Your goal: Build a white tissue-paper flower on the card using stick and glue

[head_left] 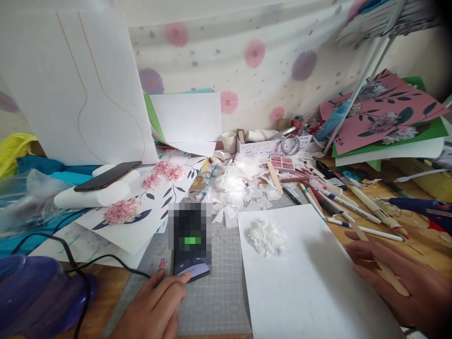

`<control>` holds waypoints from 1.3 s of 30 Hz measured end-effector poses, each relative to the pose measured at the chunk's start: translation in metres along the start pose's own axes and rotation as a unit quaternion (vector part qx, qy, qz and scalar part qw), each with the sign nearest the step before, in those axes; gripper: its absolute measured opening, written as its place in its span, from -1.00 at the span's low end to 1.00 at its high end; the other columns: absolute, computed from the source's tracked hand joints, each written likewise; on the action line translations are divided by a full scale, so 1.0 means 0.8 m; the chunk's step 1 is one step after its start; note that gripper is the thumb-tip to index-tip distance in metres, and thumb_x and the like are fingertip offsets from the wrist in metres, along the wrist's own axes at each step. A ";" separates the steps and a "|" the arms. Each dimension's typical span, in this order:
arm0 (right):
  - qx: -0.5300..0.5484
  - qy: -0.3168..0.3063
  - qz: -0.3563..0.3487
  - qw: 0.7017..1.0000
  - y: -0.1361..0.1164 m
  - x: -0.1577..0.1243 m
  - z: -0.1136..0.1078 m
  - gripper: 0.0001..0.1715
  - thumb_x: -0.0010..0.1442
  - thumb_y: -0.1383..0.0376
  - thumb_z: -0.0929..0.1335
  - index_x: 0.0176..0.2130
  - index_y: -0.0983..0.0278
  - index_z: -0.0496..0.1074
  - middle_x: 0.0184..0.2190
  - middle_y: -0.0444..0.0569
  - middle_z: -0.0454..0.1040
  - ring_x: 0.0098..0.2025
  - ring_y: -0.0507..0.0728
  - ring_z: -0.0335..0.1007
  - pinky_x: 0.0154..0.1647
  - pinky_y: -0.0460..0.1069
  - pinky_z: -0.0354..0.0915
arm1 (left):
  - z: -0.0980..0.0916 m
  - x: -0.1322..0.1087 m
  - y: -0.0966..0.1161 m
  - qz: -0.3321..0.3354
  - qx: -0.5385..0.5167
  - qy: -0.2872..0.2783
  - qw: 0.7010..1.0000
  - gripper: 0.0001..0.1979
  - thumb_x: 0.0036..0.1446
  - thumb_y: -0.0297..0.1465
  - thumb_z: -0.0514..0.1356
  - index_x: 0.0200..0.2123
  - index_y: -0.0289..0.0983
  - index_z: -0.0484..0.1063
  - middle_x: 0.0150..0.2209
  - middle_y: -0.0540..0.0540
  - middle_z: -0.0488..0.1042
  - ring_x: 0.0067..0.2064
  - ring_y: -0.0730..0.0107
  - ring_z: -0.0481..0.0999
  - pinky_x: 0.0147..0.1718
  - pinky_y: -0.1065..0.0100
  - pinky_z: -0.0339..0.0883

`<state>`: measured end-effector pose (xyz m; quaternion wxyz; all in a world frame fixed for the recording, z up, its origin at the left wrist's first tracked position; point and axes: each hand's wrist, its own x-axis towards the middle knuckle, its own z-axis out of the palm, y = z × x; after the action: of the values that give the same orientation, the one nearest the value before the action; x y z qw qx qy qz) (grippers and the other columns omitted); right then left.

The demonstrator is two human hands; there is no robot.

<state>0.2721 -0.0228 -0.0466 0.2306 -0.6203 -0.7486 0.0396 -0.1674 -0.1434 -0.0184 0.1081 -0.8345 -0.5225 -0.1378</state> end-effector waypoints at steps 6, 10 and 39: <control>0.064 -0.038 0.005 0.997 -0.019 0.026 0.000 -0.62 0.00 0.00 0.27 -0.22 0.08 0.44 -0.07 -0.05 0.46 -0.13 0.27 0.45 -0.30 0.06 0.45 | 0.003 -0.004 -0.002 0.004 0.004 0.003 1.000 -0.81 0.06 -0.51 0.00 -0.26 -0.17 0.29 -0.17 -0.03 0.51 -0.10 0.40 0.48 0.05 0.40 0.26; 0.058 -0.062 0.008 0.996 -0.032 0.038 -0.003 -0.65 -0.01 0.03 0.25 -0.27 0.12 0.43 -0.09 -0.06 0.47 -0.12 0.23 0.45 -0.35 0.01 0.46 | 0.003 -0.003 -0.003 0.015 0.008 0.009 1.000 -0.80 0.05 -0.51 0.02 -0.24 -0.17 0.29 -0.18 -0.01 0.51 -0.08 0.41 0.47 0.05 0.43 0.24; 0.060 -0.075 -0.085 0.992 -0.046 0.044 0.002 -0.79 0.01 0.14 0.30 -0.36 0.21 0.35 -0.19 0.04 0.46 -0.16 0.22 0.44 -0.24 0.03 0.38 | -0.008 0.007 0.009 0.002 0.021 -0.008 1.000 -0.81 0.08 -0.53 -0.02 -0.26 -0.16 0.24 -0.21 0.00 0.51 -0.08 0.42 0.46 0.03 0.42 0.21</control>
<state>0.2338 0.0029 -0.0251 0.2134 -0.5345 -0.8103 0.1107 -0.1596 -0.1440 -0.0105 0.1220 -0.8340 -0.5246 -0.1196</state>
